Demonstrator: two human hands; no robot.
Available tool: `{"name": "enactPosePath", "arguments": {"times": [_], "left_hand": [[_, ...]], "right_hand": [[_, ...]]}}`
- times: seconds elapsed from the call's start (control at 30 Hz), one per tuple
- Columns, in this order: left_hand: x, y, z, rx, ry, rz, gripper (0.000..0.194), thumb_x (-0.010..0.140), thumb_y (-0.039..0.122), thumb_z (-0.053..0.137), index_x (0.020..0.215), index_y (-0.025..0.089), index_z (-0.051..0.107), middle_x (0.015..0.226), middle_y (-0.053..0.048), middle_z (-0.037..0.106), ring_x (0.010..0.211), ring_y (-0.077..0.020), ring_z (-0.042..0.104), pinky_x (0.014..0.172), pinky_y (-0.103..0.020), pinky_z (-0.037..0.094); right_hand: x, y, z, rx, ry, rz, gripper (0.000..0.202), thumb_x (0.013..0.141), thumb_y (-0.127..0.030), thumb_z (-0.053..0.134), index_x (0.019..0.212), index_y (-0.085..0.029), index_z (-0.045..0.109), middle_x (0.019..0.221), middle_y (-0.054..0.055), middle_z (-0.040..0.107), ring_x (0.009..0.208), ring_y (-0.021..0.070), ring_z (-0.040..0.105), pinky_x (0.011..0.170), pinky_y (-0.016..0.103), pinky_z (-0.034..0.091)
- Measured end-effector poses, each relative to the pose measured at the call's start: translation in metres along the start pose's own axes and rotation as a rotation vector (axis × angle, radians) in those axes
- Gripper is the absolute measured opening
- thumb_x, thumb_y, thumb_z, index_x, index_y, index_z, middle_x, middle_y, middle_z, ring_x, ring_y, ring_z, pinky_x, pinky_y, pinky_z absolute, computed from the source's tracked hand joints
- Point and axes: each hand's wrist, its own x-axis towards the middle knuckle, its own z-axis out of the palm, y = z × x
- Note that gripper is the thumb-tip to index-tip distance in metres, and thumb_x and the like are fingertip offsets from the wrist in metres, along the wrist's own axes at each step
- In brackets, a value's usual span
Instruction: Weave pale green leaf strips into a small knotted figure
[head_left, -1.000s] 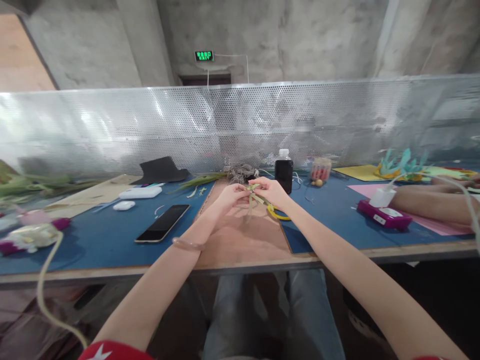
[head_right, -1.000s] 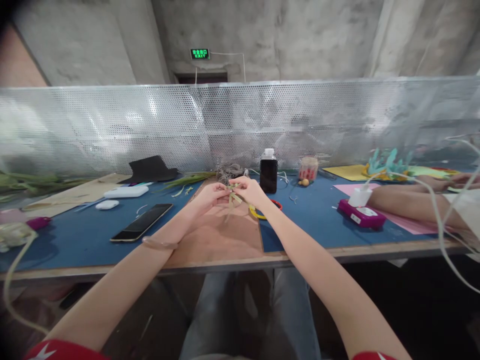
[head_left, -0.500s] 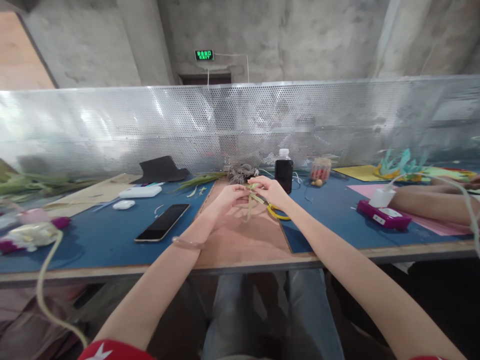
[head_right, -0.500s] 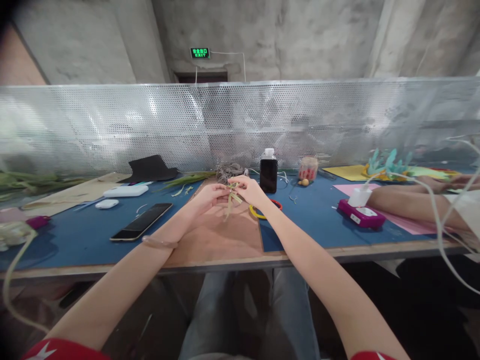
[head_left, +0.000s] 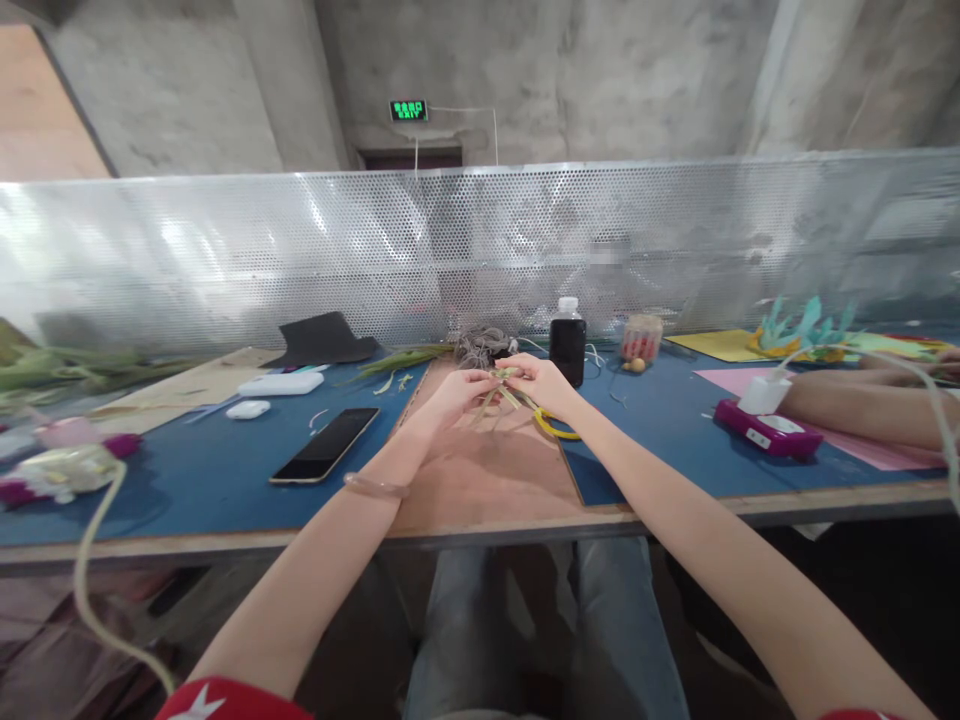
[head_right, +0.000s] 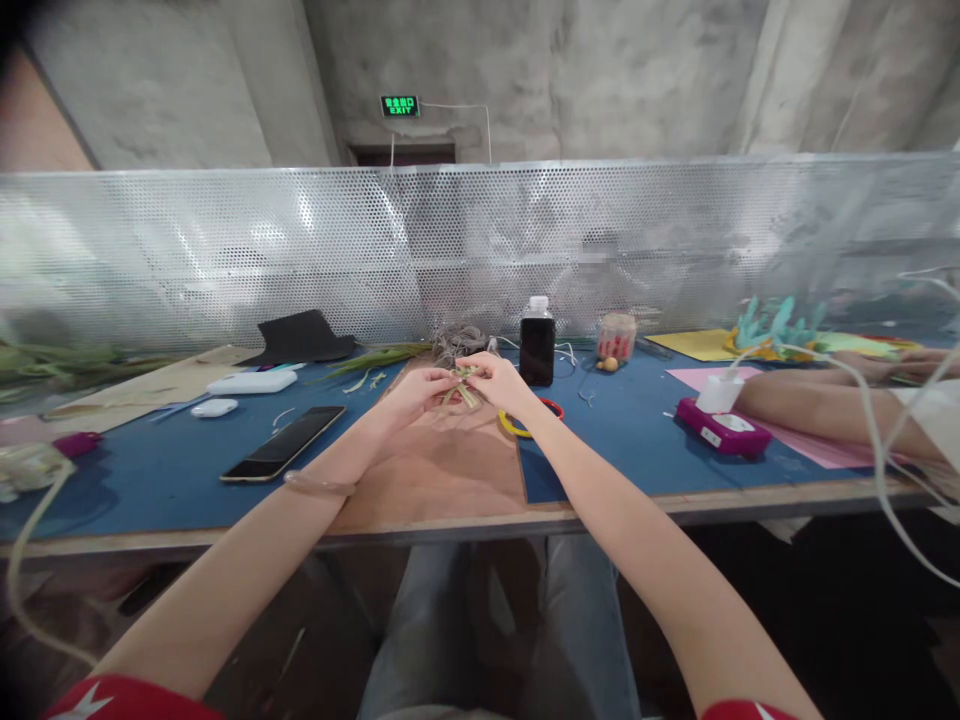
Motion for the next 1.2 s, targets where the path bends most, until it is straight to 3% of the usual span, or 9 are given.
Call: {"name": "enactPosePath", "arguments": {"times": [0.5,0.7,1.2], "left_hand": [[0.0017,-0.0002,-0.0020,0.164,0.040,0.124,0.017,0.083,0.026,0.053,0.089,0.011,0.058,0.088,-0.004,0.060,0.077,-0.0144,0.058,0.070,-0.033,0.049],[0.0023,-0.0014,-0.0027,0.180,0.034,0.179,0.018,0.083,0.028,0.052,0.084,0.011,0.058,0.082,-0.003,0.060,0.070,-0.0125,0.058,0.065,-0.030,0.049],[0.0010,-0.0016,0.0008,0.035,0.019,0.154,0.013,0.083,0.023,0.053,0.087,0.010,0.057,0.086,-0.003,0.060,0.077,-0.0141,0.059,0.069,-0.032,0.049]], "right_hand": [[0.0010,0.0039,0.0023,0.078,-0.019,0.035,0.023,0.084,-0.020,0.053,0.105,-0.014,0.055,0.105,0.006,0.057,0.085,0.0149,0.058,0.075,0.035,0.049],[0.0015,0.0040,0.0035,0.073,-0.022,0.025,0.023,0.084,-0.021,0.053,0.106,-0.014,0.055,0.105,0.006,0.058,0.085,0.0151,0.059,0.075,0.035,0.050],[0.0005,0.0002,0.0003,-0.224,0.023,-0.106,0.021,0.085,-0.020,0.051,0.104,-0.013,0.055,0.103,0.006,0.057,0.080,0.0133,0.058,0.070,0.032,0.050]]}}
